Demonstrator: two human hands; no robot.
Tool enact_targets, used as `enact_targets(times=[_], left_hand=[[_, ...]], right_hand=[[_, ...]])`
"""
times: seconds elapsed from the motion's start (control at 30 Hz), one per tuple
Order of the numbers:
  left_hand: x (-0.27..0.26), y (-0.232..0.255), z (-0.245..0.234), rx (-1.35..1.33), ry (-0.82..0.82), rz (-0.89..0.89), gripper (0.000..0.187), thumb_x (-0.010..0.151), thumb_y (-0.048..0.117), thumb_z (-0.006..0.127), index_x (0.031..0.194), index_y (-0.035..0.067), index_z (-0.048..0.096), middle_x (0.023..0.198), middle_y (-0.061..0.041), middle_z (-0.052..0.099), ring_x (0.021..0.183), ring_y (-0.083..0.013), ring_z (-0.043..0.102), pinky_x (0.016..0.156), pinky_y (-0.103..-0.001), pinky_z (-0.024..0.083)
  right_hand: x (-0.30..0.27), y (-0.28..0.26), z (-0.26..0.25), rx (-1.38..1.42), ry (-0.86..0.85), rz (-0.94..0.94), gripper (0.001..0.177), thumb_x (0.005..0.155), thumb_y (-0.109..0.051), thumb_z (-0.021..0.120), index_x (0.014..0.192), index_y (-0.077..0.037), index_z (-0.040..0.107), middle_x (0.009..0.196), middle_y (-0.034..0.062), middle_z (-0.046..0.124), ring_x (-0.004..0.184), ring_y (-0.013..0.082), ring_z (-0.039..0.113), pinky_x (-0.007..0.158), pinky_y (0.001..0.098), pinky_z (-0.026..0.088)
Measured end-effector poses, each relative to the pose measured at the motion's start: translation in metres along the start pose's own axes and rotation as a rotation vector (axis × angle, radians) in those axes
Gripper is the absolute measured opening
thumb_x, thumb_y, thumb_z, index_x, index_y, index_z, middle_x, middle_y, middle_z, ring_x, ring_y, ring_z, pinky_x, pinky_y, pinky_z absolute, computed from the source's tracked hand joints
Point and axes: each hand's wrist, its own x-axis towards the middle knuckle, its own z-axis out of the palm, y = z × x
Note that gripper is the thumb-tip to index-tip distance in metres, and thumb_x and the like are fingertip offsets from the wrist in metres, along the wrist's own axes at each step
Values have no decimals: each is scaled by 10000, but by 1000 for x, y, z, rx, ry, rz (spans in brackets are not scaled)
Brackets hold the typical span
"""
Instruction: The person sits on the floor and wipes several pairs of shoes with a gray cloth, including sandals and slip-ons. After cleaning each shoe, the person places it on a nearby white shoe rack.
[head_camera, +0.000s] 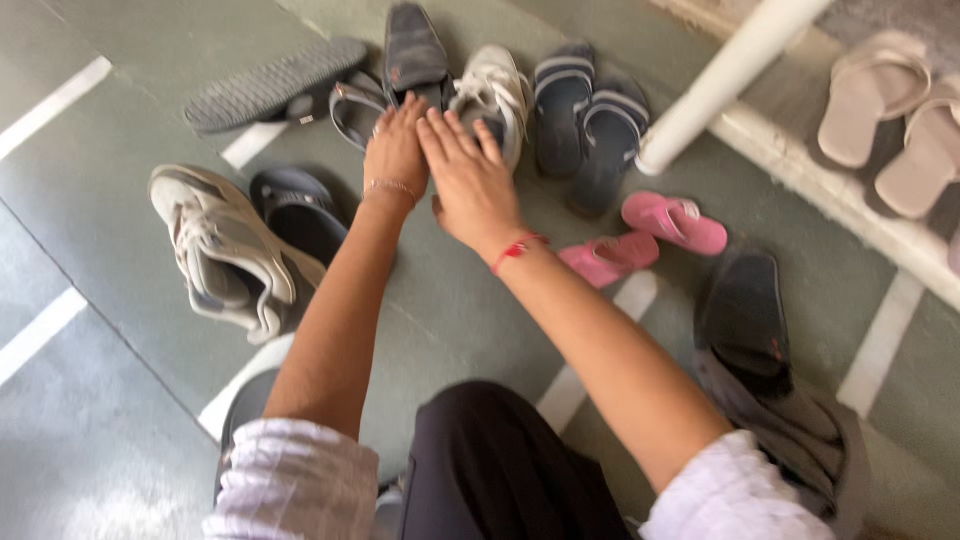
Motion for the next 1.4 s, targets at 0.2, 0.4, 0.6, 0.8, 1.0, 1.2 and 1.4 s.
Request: enact_targets(times=[0.2, 0.4, 0.6, 0.8, 1.0, 1.2, 1.4], left_hand=[[4, -32, 18, 88, -132, 12, 662, 946, 128, 541, 1575, 52, 349, 1630, -120, 379, 1422, -316, 447, 1158, -384, 392], [13, -23, 2, -15, -241, -105, 693, 872, 96, 540, 1538, 206, 385, 1631, -20, 367, 1413, -296, 437, 1104, -408, 422], [11, -11, -1, -15, -244, -164, 285, 985, 163, 535, 1245, 166, 652, 1262, -64, 691, 1243, -278, 601, 1009, -441, 508], [-22, -11, -38, 193, -128, 128, 188, 862, 125, 614, 1019, 151, 714, 1066, -4, 737, 1094, -245, 636, 899, -402, 517], [-60, 41, -105, 4, 47, 196, 181, 817, 21, 656, 993, 54, 687, 1062, -77, 703, 1067, -309, 610, 884, -403, 521], [-140, 155, -162, -211, 143, 373, 177, 863, -53, 698, 1025, 16, 678, 1058, -116, 668, 1024, -349, 579, 926, -430, 490], [-206, 279, -137, -427, 90, 477, 296, 751, -121, 630, 1020, -5, 670, 1125, -140, 673, 1057, -362, 573, 971, -423, 478]], right_hand=[[55, 19, 92, -87, -93, 59, 816, 812, -130, 713, 1532, 23, 362, 1522, 160, 499, 1475, 280, 395, 1243, 512, 203], [56, 37, 130, -257, -137, 55, 518, 884, -142, 582, 1386, -16, 566, 1406, 110, 608, 1424, 249, 461, 1209, 554, 184], [60, 26, 112, -341, -152, 53, 288, 962, -115, 541, 1155, -75, 750, 1108, 63, 749, 1330, 229, 570, 1266, 582, 94], [38, -4, 66, -314, -241, 19, 236, 966, -111, 545, 1065, -135, 758, 1001, 21, 730, 1286, 216, 583, 1259, 567, 132], [-7, -10, -3, 67, 76, 44, 157, 944, -110, 581, 1068, -113, 678, 1069, 26, 661, 1271, 212, 583, 863, 400, 577], [-121, -17, -110, 43, 201, 35, 130, 912, -77, 627, 1036, -108, 652, 1041, 20, 633, 1283, 269, 615, 693, 379, 586], [-262, -11, -188, 147, 203, 285, 432, 781, 104, 617, 1171, -76, 666, 1112, 93, 637, 1025, 343, 682, 744, 443, 575]])
